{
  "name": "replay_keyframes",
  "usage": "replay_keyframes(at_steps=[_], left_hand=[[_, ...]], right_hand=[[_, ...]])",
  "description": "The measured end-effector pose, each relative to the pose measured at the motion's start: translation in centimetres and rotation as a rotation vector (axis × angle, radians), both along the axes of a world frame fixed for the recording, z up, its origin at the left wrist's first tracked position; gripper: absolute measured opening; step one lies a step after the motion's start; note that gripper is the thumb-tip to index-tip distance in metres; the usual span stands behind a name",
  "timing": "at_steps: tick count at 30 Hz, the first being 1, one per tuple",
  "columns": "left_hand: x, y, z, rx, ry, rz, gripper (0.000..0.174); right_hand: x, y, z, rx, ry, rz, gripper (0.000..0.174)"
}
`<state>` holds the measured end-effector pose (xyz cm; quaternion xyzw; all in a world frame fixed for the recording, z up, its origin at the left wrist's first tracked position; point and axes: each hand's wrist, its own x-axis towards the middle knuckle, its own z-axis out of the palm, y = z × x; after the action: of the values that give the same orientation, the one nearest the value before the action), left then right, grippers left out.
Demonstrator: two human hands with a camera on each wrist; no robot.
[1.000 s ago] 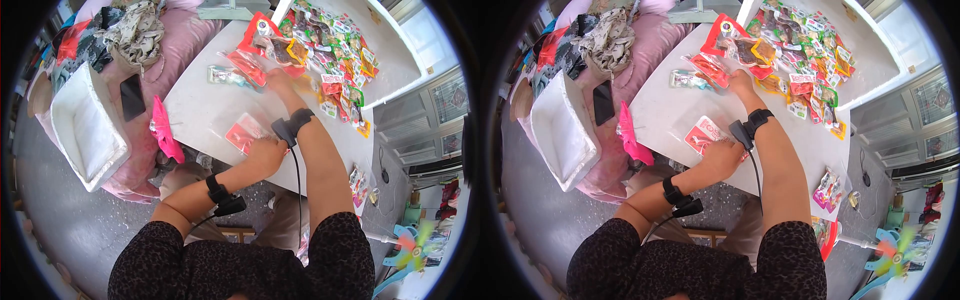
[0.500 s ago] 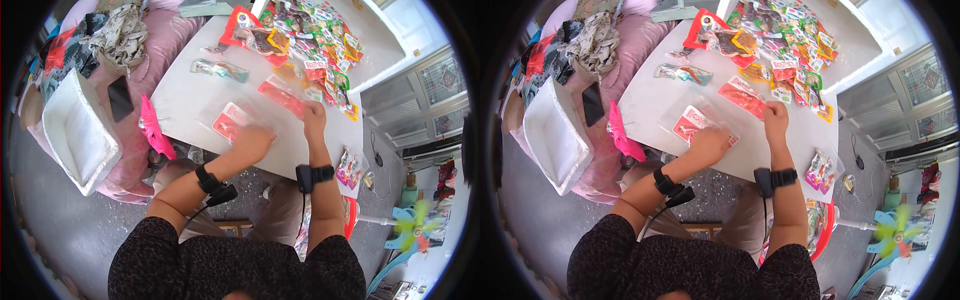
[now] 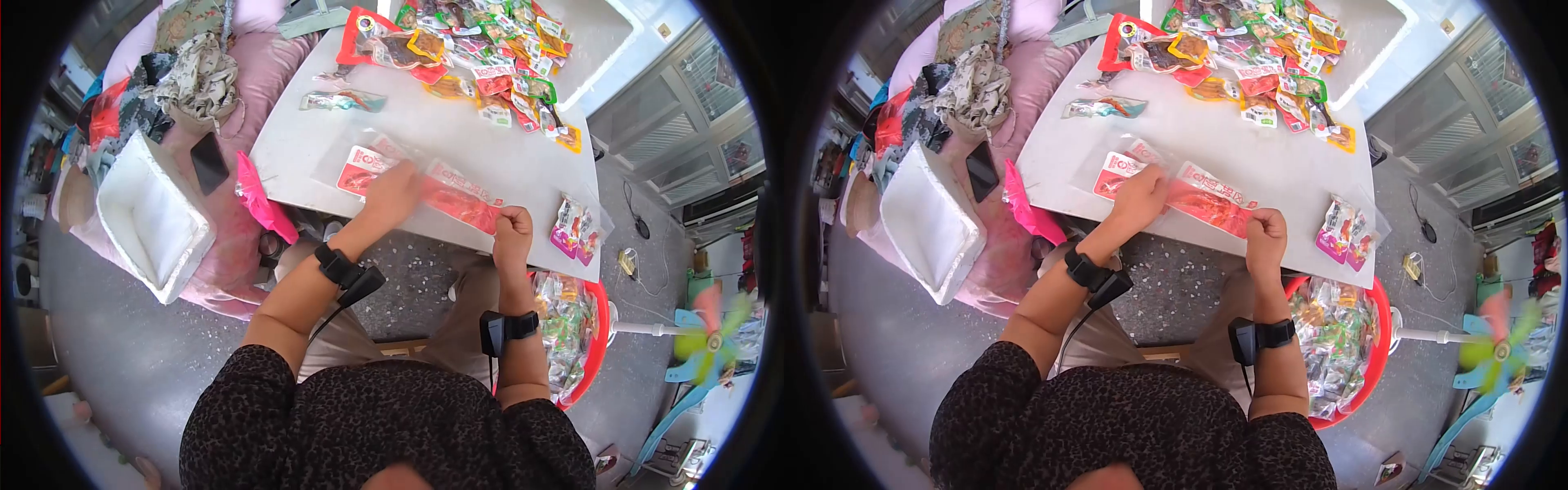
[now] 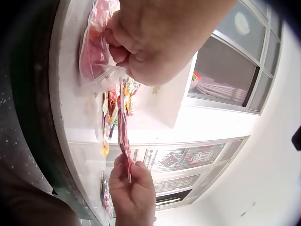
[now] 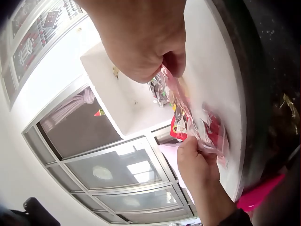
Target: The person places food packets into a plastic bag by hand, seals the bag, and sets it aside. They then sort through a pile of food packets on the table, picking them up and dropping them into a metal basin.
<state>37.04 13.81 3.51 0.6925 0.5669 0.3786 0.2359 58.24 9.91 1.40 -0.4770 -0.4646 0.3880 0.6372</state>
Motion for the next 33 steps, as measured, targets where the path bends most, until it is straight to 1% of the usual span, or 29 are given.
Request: replay_keyframes(at_steps=[2, 5, 8, 11, 14, 17, 20, 21, 24, 27, 29, 30, 32, 33], left_hand=[[0.1, -0.2, 0.3, 0.066, 0.091, 0.032, 0.012], [0.1, -0.5, 0.7, 0.07, 0.081, 0.072, 0.012], [0.3, -1.0, 1.4, 0.012, 0.094, 0.111, 0.013], [0.6, -1.8, 1.8, 0.002, 0.262, 0.06, 0.014], [1.5, -2.7, 0.8, 0.075, 0.37, 0.0, 0.015], [2.3, -4.0, 1.0, 0.104, 0.402, -0.012, 0.015], [2.7, -4.9, 1.5, 0.081, 0.436, -0.045, 0.016], [2.8, -5.1, 1.5, 0.068, 0.418, -0.036, 0.016], [3.0, -5.5, 1.3, 0.057, 0.392, -0.019, 0.016], [2.8, -5.7, 1.5, 0.061, 0.411, 0.002, 0.017], [2.4, -5.5, 1.9, 0.02, 0.401, 0.042, 0.017], [2.3, -5.5, 1.9, 0.044, 0.383, 0.036, 0.016], [1.9, -5.6, 1.5, 0.092, 0.348, 0.027, 0.015], [1.6, -6.1, 1.5, 0.174, 0.326, 0.02, 0.016]], right_hand=[[-0.7, 0.0, -0.1, 0.024, -0.047, 0.013, 0.013], [-0.6, -0.1, 0.3, 0.06, -0.098, 0.031, 0.013], [-0.8, -0.5, 0.7, -0.003, -0.079, 0.075, 0.013], [-1.1, -0.5, 0.1, 0.02, -0.083, 0.092, 0.012], [-3.2, -0.5, -0.9, -0.002, 0.086, 0.02, 0.013], [-4.9, -0.2, -3.4, -0.054, 0.208, -0.026, 0.011], [-7.5, -1.5, -2.4, -0.175, 0.25, 0.071, 0.008], [-7.7, -1.5, -2.4, -0.212, 0.224, 0.178, 0.007], [-7.6, -1.5, -1.3, -0.35, 0.169, 0.34, 0.016], [-7.3, -1.2, 0.4, -0.398, 0.376, 0.653, 0.026], [-7.5, -0.6, 0.9, -0.417, 0.389, 0.685, 0.03], [-7.6, -0.4, 1.1, -0.427, 0.396, 0.702, 0.032], [-7.8, -0.6, 1.7, -0.43, 0.3, 0.627, 0.03], [-7.8, -0.7, 1.9, -0.431, 0.251, 0.59, 0.029]])
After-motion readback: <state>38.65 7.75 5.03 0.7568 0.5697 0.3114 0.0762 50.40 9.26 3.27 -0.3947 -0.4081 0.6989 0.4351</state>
